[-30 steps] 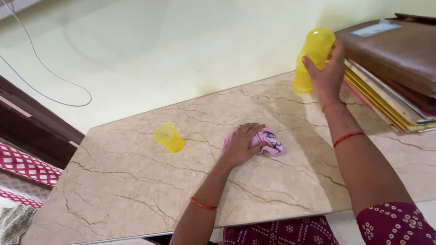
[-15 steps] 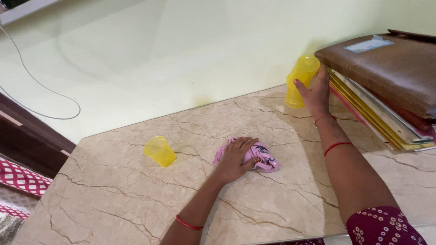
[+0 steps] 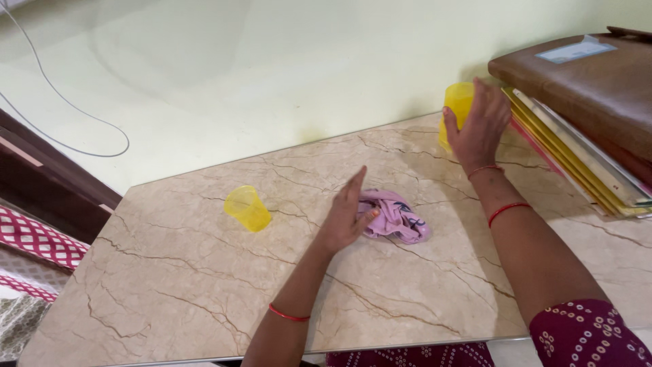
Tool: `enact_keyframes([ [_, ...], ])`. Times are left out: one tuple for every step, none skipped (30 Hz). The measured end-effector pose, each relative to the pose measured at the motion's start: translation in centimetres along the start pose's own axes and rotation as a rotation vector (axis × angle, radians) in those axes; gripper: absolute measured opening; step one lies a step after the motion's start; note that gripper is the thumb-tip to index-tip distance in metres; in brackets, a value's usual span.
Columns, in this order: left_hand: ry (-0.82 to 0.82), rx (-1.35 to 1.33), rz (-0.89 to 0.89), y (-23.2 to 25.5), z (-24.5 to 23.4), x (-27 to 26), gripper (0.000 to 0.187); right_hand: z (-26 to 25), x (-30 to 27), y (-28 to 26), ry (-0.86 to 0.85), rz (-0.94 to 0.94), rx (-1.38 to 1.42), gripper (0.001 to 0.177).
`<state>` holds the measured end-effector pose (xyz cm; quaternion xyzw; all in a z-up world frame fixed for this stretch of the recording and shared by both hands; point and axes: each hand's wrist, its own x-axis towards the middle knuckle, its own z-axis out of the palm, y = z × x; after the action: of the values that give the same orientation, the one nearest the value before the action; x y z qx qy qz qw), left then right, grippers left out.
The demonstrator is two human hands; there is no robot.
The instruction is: The person wipes a brown folder with a pink cloth, moving it aside to clean the table surface. They then pick up several yellow plastic cups from a chair and wipe each one individually with the cloth before placing them on the table.
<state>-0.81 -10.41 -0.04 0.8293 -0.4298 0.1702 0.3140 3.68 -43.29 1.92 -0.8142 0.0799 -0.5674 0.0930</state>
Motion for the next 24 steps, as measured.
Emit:
enact_keyframes([
  [0.057,0.039,-0.008,-0.7,-1.0,0.3,0.09,-0.2,0.0,-1.6,-0.034,-0.08,0.078,0.068],
  [0.118,0.272,-0.01,-1.3,-2.1,0.6,0.091,-0.3,0.0,-3.3,-0.068,-0.16,0.156,0.061],
  [0.179,0.51,-0.015,-2.0,-3.4,0.6,0.091,-0.4,-0.5,-5.2,-0.202,-0.253,0.292,0.055],
  [0.274,0.601,-0.064,-2.8,-5.0,0.3,0.089,-0.5,-1.1,-7.0,-0.335,-0.346,0.427,0.049],
  [0.364,0.694,-0.12,-3.4,-6.5,-0.5,0.088,-0.4,-2.0,-9.0,-0.652,-0.312,0.493,0.04],
  [0.476,0.719,-0.201,-3.9,-7.8,-1.2,0.093,-0.5,-2.8,-10.5,-0.971,-0.278,0.553,0.032],
  [0.59,0.746,-0.281,-4.4,-8.8,-1.8,0.099,-0.6,-3.7,-12.0,-1.046,-0.339,0.675,0.029],
  [0.633,0.687,-0.455,-4.8,-9.4,-2.1,0.106,-0.5,-4.6,-13.8,-1.12,-0.4,0.797,0.026],
  [0.678,0.622,-0.629,-5.4,-9.8,-2.3,0.113,-0.8,-5.2,-15.2,-1.193,-0.464,0.917,0.025],
  [0.722,0.552,-0.802,-6.1,-10.2,-2.8,0.12,-1.4,-5.8,-16.1,-1.171,-0.518,0.815,0.03],
  [0.776,0.532,-0.737,-6.7,-10.2,-3.2,0.12,-2.2,-6.0,-16.6,-1.144,-0.576,0.709,0.039],
  [0.829,0.512,-0.671,-7.3,-10.1,-3.6,0.121,-2.8,-6.1,-17.2,-1.113,-0.631,0.603,0.051],
  [0.882,0.488,-0.602,-7.8,-9.9,-3.9,0.121,-3.3,-6.0,-17.8,-1.116,-0.549,0.546,0.051],
  [0.928,0.436,-0.625,-8.2,-9.7,-4.0,0.122,-3.6,-5.9,-18.2,-1.116,-0.467,0.489,0.05],
  [0.974,0.379,-0.646,-8.6,-9.2,-3.8,0.122,-3.9,-5.8,-18.3,-1.115,-0.385,0.427,0.05],
  [1.02,0.321,-0.667,-8.9,-8.7,-3.5,0.123,-3.9,-5.6,-18.3,-1.073,-0.351,0.406,0.048],
  [1.029,0.23,-0.656,-9.2,-8.3,-3.6,0.123,-4.0,-5.7,-18.3,-1.041,-0.308,0.391,0.047],
  [1.037,0.139,-0.645,-9.6,-8.0,-3.6,0.123,-4.1,-5.9,-18.3,-1.009,-0.266,0.375,0.047],
  [1.046,0.052,-0.628,-10.0,-7.7,-3.7,0.123,-4.2,-6.0,-18.3,-1.063,-0.263,0.361,0.046],
  [1.016,-0.067,-0.634,-10.3,-7.1,-4.0,0.122,-4.5,-5.9,-17.8,-1.117,-0.261,0.347,0.045],
  [0.99,-0.182,-0.627,-10.7,-6.7,-3.8,0.121,-4.5,-5.7,-17.9,-1.157,-0.261,0.336,0.044],
  [0.961,-0.297,-0.617,-10.9,-6.4,-3.8,0.12,-4.9,-6.1,-17.8,-1.129,-0.348,0.358,0.049],
  [0.881,-0.433,-0.569,-11.0,-5.9,-3.6,0.123,-5.6,-6.5,-17.3,-1.09,-0.435,0.372,0.055],
  [0.797,-0.565,-0.518,-10.9,-5.7,-3.8,0.126,-6.0,-7.0,-17.1,-1.051,-0.523,0.384,0.062],
])
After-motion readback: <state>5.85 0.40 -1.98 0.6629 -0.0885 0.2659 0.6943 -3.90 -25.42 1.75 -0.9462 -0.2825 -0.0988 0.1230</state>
